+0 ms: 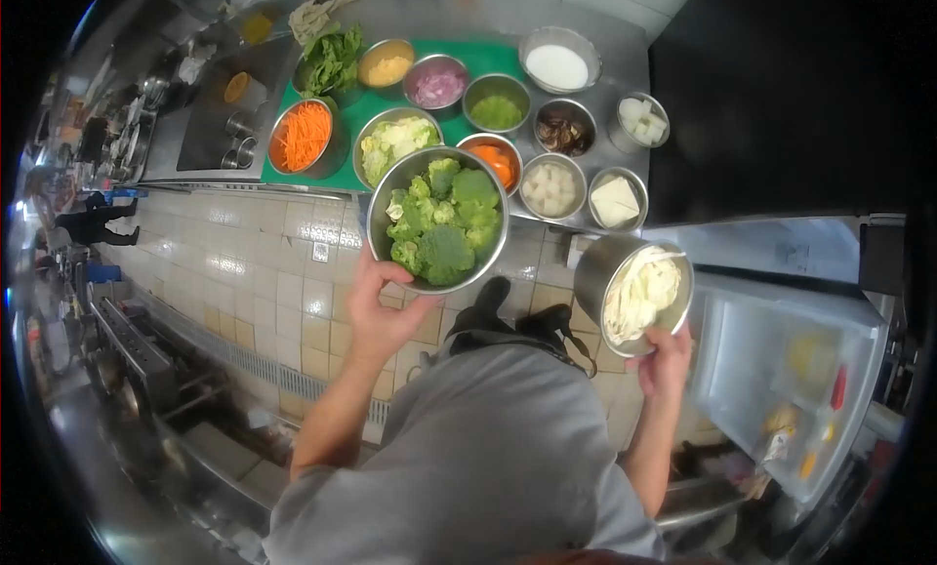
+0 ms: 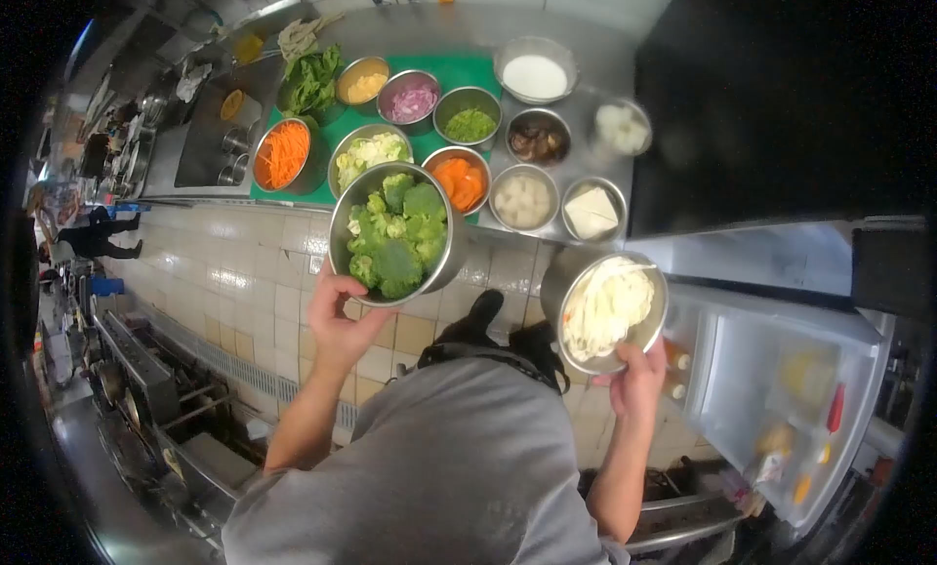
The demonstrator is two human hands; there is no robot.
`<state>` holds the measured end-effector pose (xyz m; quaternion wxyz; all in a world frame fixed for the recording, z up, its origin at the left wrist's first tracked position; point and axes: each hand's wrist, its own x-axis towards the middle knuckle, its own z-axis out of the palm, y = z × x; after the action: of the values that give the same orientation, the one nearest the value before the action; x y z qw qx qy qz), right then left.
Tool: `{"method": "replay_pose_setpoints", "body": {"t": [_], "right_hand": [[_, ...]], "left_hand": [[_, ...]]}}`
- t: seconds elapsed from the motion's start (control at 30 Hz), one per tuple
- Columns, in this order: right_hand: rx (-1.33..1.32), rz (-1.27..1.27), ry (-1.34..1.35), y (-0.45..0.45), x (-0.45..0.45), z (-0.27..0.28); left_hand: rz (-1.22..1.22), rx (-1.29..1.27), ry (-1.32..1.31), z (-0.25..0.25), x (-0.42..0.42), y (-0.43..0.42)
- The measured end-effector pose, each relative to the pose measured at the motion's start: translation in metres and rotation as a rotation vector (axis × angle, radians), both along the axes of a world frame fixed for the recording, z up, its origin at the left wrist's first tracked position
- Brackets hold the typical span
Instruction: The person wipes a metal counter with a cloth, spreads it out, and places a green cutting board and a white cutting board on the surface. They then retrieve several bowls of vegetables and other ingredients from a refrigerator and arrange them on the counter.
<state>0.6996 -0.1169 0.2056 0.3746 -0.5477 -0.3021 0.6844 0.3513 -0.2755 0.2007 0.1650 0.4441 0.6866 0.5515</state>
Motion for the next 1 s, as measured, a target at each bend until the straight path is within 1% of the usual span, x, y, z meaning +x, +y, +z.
{"method": "replay_pose_setpoints", "body": {"t": [0.07, 0.13, 0.17, 0.23, 0.3, 0.4, 0.43, 0.47, 0.5, 0.57, 0.6, 0.67, 0.7, 0.77, 0.83, 0.9, 0.93, 1.0], "right_hand": [[-0.012, -0.007, -0.018, 0.003, 0.012, -0.001], [-0.009, 0.013, -0.017, 0.008, 0.020, -0.002], [-0.005, 0.025, -0.022, 0.011, 0.027, -0.004], [0.010, 0.047, -0.020, 0.012, 0.048, -0.010], [0.015, 0.065, -0.015, 0.021, 0.060, -0.018], [-0.012, 0.102, -0.029, 0.030, 0.072, -0.020], [-0.022, 0.102, -0.041, 0.032, 0.071, -0.014], [-0.026, 0.100, -0.054, 0.034, 0.069, -0.013], [-0.025, 0.089, -0.058, 0.035, 0.069, -0.014], [0.016, 0.004, -0.031, 0.038, 0.068, -0.014], [0.013, -0.008, -0.040, 0.034, 0.062, -0.012], [0.017, -0.091, -0.039, 0.038, 0.046, 0.001], [0.013, -0.105, -0.052, 0.038, 0.038, 0.006], [0.006, -0.135, -0.082, 0.044, 0.018, 0.011], [-0.004, -0.169, -0.095, 0.047, 0.000, 0.007], [-0.033, -0.195, -0.107, 0.049, -0.021, 0.012], [-0.022, -0.230, -0.112, 0.049, -0.038, 0.016], [-0.017, -0.281, -0.113, 0.059, -0.057, 0.021]], "left_hand": [[0.006, 0.002, -0.001, 0.013, 0.004, 0.013], [0.046, 0.039, -0.102, 0.022, 0.001, 0.030], [0.060, 0.048, -0.091, 0.028, 0.000, 0.038], [0.140, 0.097, 0.017, 0.042, -0.002, 0.053], [0.165, 0.095, 0.050, 0.050, -0.013, 0.070], [0.166, 0.006, 0.036, 0.056, -0.039, 0.106], [0.153, -0.014, 0.115, 0.055, -0.052, 0.122], [0.137, -0.027, 0.192, 0.053, -0.066, 0.139], [0.126, -0.025, 0.188, 0.049, -0.081, 0.157], [0.133, -0.082, 0.303, 0.040, -0.111, 0.194], [0.120, -0.083, 0.294, 0.032, -0.128, 0.210], [0.167, -0.193, 0.427, 0.022, -0.159, 0.251], [0.151, -0.196, 0.416, 0.016, -0.174, 0.269], [0.135, -0.151, 0.555, 0.002, -0.202, 0.305], [0.107, -0.201, 0.512, -0.013, -0.221, 0.334], [-0.020, -0.416, 0.288, -0.018, -0.234, 0.353], [-0.033, -0.424, 0.292, -0.025, -0.243, 0.358], [-0.155, -0.371, 0.381, -0.045, -0.254, 0.370]]}}
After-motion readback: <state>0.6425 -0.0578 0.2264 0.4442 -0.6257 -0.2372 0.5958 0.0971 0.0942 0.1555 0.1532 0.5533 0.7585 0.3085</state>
